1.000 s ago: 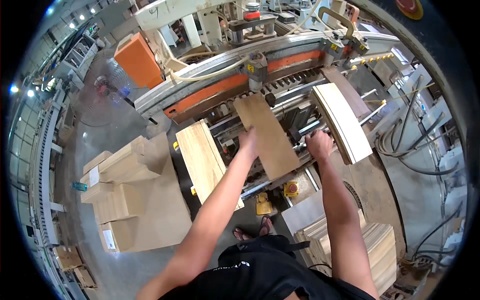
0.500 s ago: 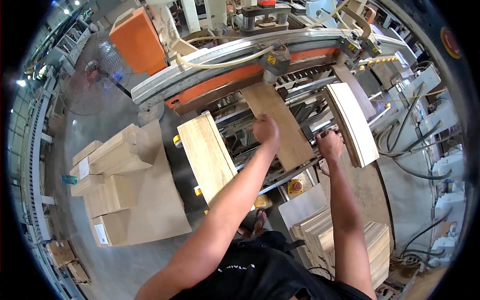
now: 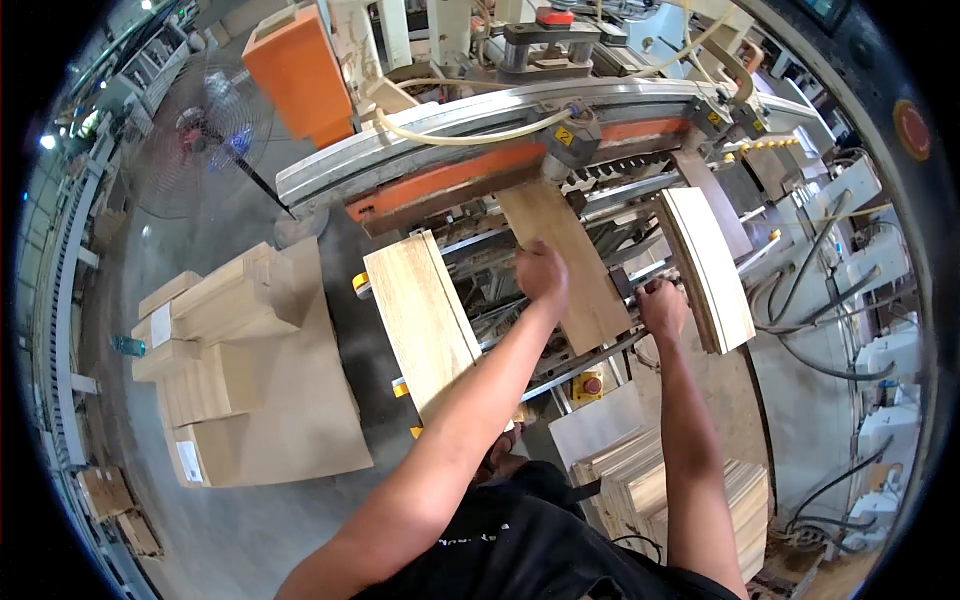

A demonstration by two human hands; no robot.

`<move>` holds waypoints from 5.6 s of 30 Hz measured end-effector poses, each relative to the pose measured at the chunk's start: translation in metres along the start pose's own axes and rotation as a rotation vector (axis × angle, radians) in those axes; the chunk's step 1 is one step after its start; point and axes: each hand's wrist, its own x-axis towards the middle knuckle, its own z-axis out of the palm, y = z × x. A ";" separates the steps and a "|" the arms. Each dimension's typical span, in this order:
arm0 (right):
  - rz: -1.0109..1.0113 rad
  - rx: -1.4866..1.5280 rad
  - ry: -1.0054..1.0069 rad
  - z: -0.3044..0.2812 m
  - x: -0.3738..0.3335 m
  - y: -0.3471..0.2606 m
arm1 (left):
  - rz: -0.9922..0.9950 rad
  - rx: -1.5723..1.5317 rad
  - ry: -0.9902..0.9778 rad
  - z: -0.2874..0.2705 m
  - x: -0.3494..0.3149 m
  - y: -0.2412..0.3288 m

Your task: The person feeds wooden planks into a woodworking machine by hand, guiding the pieces along the track.

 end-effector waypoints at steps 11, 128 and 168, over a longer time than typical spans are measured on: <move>-0.049 0.087 -0.030 -0.020 -0.012 -0.013 | 0.025 -0.223 -0.038 0.003 0.007 -0.008; -0.279 0.502 0.298 0.000 -0.008 0.003 | 0.008 -0.291 -0.064 -0.013 -0.007 -0.001; -0.125 -0.152 -0.090 0.001 -0.002 -0.009 | 0.203 -0.506 -0.155 0.004 0.013 -0.018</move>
